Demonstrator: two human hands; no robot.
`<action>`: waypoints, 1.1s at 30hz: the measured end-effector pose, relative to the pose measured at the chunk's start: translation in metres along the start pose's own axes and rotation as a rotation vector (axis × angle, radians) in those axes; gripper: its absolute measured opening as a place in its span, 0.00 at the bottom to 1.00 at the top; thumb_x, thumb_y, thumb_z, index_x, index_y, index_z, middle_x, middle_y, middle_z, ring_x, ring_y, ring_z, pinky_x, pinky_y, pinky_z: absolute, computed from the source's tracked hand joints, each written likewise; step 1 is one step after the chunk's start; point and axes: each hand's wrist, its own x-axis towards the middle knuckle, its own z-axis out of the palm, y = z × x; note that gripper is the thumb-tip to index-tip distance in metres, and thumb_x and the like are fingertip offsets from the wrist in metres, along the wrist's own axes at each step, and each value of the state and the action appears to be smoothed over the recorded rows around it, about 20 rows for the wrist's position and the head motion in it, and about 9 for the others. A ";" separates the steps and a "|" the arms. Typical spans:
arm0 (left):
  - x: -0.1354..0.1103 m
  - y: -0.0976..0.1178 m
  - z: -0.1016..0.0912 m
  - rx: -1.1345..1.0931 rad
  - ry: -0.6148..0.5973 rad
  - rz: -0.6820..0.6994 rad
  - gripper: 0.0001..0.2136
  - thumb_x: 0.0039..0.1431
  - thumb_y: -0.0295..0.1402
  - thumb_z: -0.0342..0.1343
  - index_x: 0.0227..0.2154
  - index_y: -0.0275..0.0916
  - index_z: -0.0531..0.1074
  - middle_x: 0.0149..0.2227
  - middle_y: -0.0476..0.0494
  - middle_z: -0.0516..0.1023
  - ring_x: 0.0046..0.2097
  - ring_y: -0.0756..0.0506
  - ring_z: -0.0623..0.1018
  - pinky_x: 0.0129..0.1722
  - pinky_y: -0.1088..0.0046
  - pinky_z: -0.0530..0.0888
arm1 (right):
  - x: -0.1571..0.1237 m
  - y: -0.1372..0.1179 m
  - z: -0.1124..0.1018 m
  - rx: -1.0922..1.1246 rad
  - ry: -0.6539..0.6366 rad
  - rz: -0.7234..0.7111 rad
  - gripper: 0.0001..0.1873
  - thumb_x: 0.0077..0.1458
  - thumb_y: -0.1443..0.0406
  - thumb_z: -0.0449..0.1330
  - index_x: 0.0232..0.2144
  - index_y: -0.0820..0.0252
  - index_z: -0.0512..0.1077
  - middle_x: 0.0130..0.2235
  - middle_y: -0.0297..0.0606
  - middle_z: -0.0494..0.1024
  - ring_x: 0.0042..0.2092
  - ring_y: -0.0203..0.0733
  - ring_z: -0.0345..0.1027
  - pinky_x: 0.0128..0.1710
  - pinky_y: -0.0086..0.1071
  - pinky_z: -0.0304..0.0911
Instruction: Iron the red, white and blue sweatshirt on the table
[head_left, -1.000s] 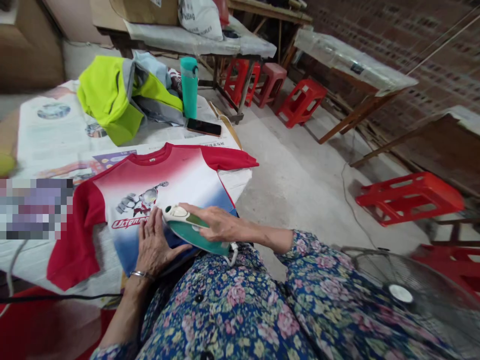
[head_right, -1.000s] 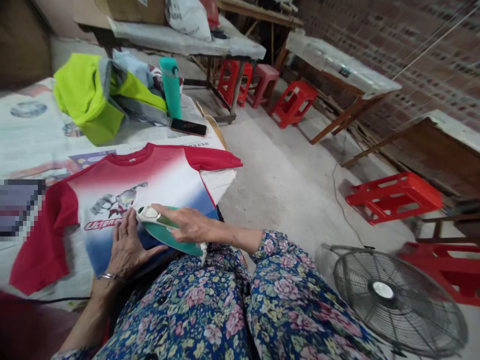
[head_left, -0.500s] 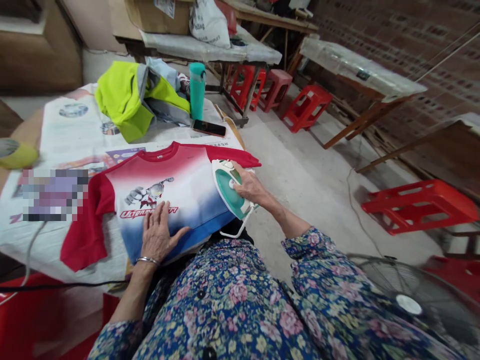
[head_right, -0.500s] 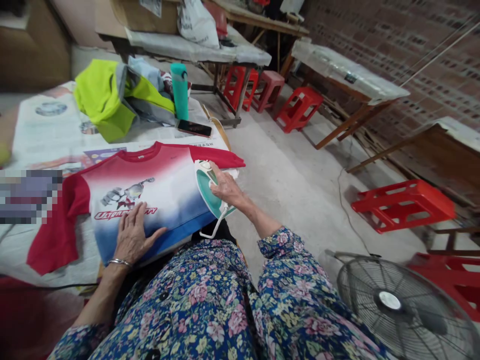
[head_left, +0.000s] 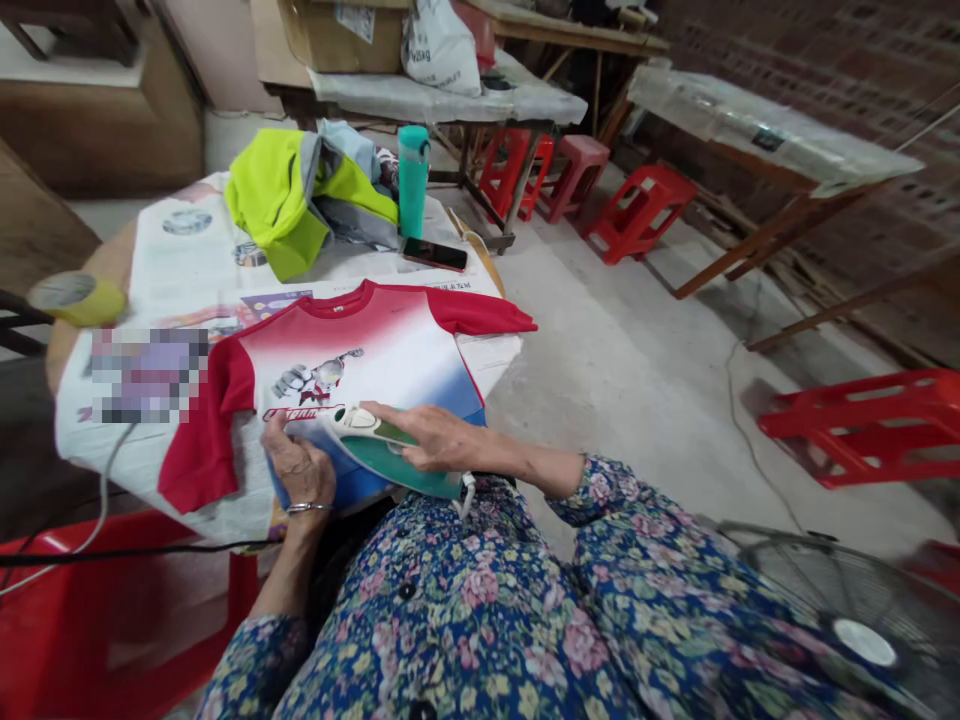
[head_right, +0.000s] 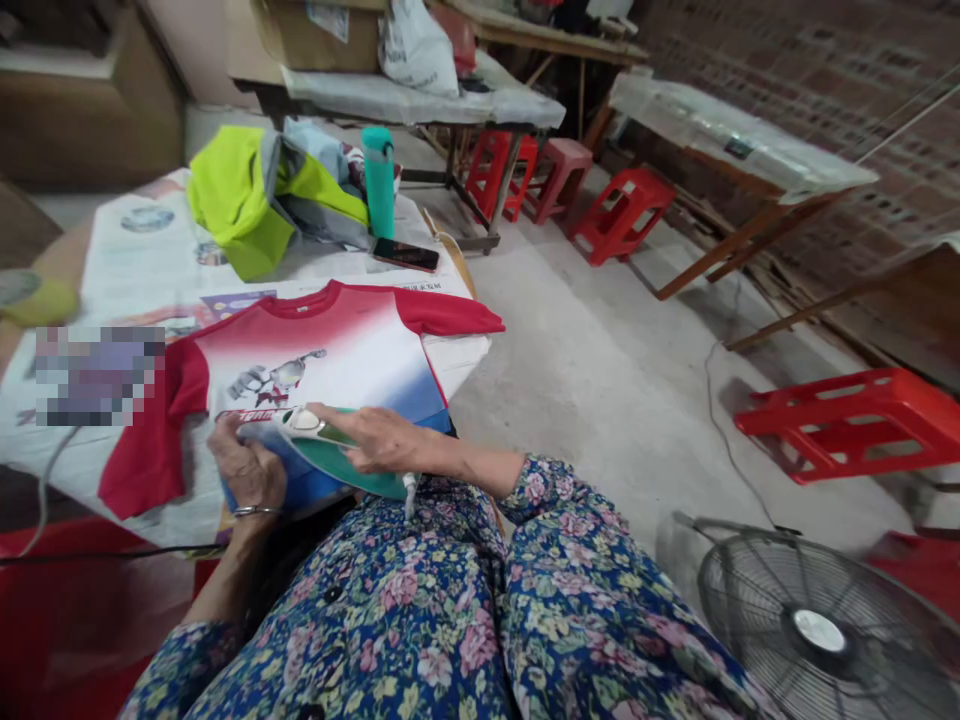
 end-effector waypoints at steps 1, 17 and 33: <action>0.000 0.000 -0.001 -0.025 -0.001 -0.025 0.27 0.62 0.31 0.52 0.65 0.35 0.70 0.62 0.23 0.75 0.68 0.25 0.74 0.74 0.33 0.66 | 0.000 0.002 0.001 0.005 0.003 0.000 0.47 0.61 0.73 0.61 0.80 0.60 0.59 0.51 0.48 0.86 0.46 0.53 0.79 0.48 0.45 0.77; -0.006 0.008 0.004 0.011 -0.019 0.024 0.22 0.67 0.29 0.48 0.61 0.36 0.72 0.59 0.27 0.78 0.66 0.32 0.75 0.75 0.41 0.67 | 0.017 0.087 -0.095 -0.134 0.441 0.413 0.46 0.51 0.69 0.59 0.74 0.63 0.69 0.54 0.51 0.85 0.56 0.64 0.80 0.63 0.57 0.73; -0.014 0.009 0.000 0.002 -0.042 0.016 0.22 0.68 0.31 0.48 0.62 0.33 0.72 0.59 0.24 0.78 0.66 0.31 0.76 0.74 0.41 0.68 | 0.147 0.023 -0.079 0.086 0.231 0.138 0.35 0.59 0.71 0.55 0.68 0.67 0.70 0.50 0.37 0.82 0.37 0.36 0.77 0.41 0.27 0.75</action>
